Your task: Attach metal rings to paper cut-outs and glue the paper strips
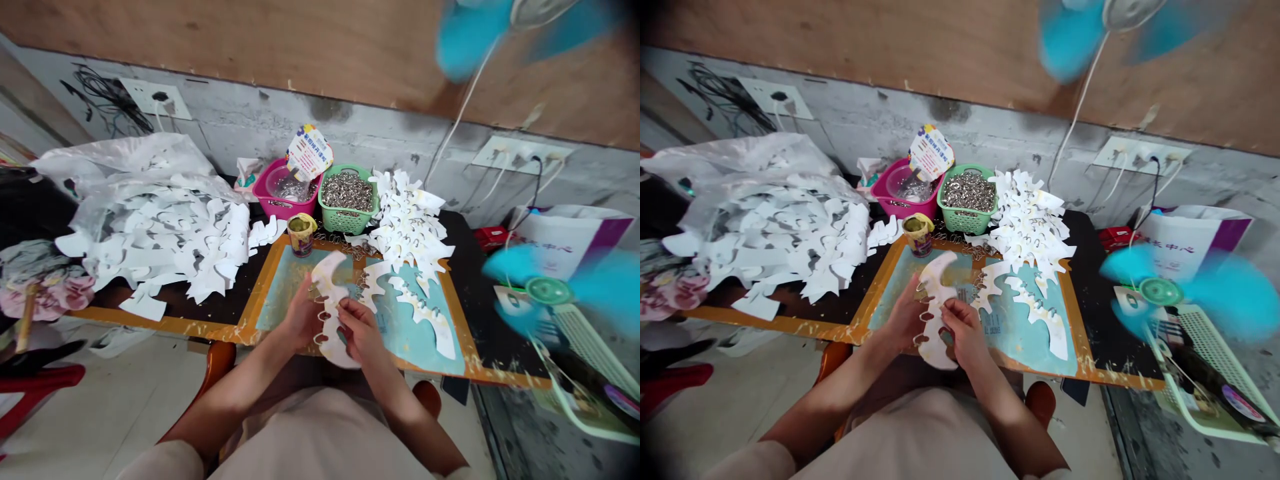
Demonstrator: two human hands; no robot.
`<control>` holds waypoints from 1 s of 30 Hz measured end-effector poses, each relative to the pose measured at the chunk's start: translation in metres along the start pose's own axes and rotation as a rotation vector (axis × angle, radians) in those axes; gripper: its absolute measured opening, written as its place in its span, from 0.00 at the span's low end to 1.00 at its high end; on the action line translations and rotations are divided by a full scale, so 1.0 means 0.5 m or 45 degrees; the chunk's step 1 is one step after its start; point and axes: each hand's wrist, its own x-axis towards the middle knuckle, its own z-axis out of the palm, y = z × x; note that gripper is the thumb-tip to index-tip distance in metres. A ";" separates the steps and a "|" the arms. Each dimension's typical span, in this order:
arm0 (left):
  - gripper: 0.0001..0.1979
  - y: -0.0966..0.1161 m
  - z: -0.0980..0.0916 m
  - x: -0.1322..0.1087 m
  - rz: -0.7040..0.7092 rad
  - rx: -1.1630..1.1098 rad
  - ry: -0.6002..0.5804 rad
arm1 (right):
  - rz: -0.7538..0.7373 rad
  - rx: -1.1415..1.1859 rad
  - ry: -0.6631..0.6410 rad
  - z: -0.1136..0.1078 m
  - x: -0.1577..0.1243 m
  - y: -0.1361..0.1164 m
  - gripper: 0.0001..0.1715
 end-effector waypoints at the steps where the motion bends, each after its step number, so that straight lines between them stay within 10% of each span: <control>1: 0.43 0.002 -0.011 -0.004 -0.005 -0.069 -0.030 | -0.007 -0.011 0.013 -0.002 -0.002 -0.004 0.17; 14: 0.22 -0.006 0.028 -0.100 0.639 0.819 0.016 | -0.171 -0.265 -0.140 -0.012 -0.026 -0.027 0.22; 20: 0.18 -0.018 0.029 -0.107 0.908 1.024 -0.024 | 0.058 -0.050 -0.060 0.016 -0.048 -0.050 0.24; 30: 0.16 -0.103 0.012 -0.082 0.780 0.307 -0.084 | 0.023 -0.015 -0.052 0.032 -0.034 -0.014 0.25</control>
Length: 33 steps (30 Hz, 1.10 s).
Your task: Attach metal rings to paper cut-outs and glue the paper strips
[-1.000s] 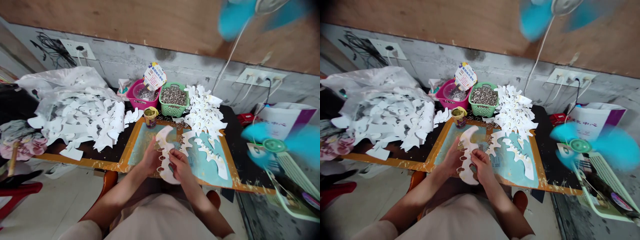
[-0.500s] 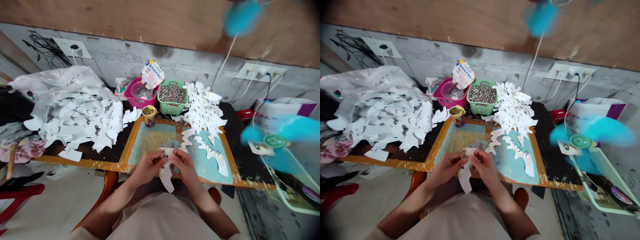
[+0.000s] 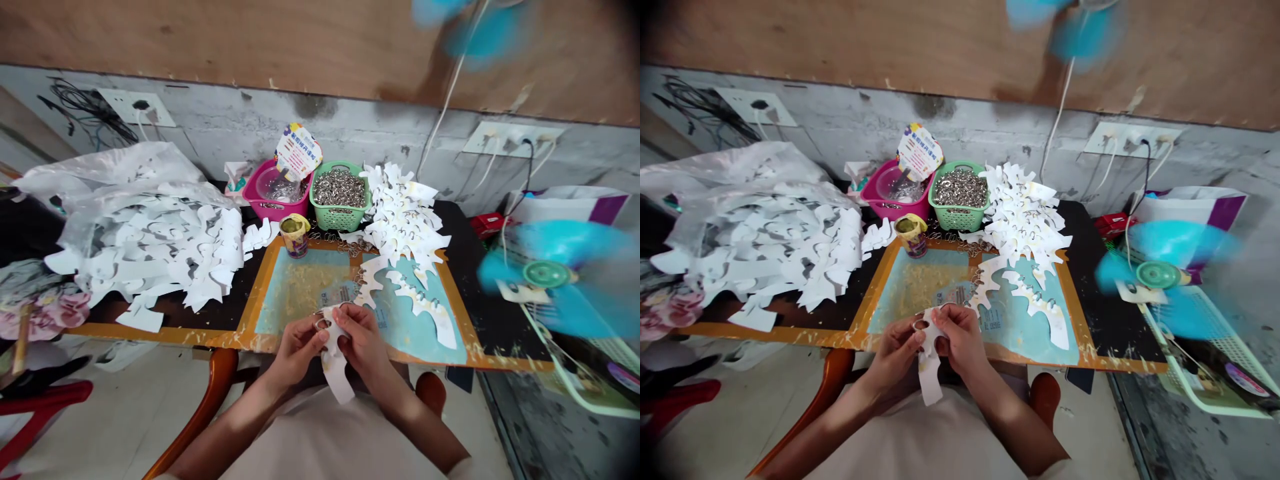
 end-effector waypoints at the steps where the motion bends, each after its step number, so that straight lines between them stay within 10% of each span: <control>1: 0.16 -0.007 0.000 -0.003 -0.002 -0.044 0.029 | -0.061 -0.058 0.004 -0.001 0.004 0.005 0.27; 9: 0.16 0.000 0.005 -0.014 0.002 0.017 0.215 | 0.041 -0.274 -0.264 -0.031 0.003 -0.015 0.30; 18: 0.21 0.001 0.005 -0.024 0.102 0.144 -0.025 | -0.011 0.086 -0.209 -0.032 -0.021 0.046 0.32; 23: 0.32 0.025 0.002 -0.017 -0.084 -0.126 -0.059 | -0.033 -0.275 -0.294 -0.063 -0.016 0.016 0.31; 33: 0.19 0.035 0.026 0.009 -0.220 -0.099 0.360 | -0.044 -0.586 -0.402 -0.063 -0.011 -0.018 0.25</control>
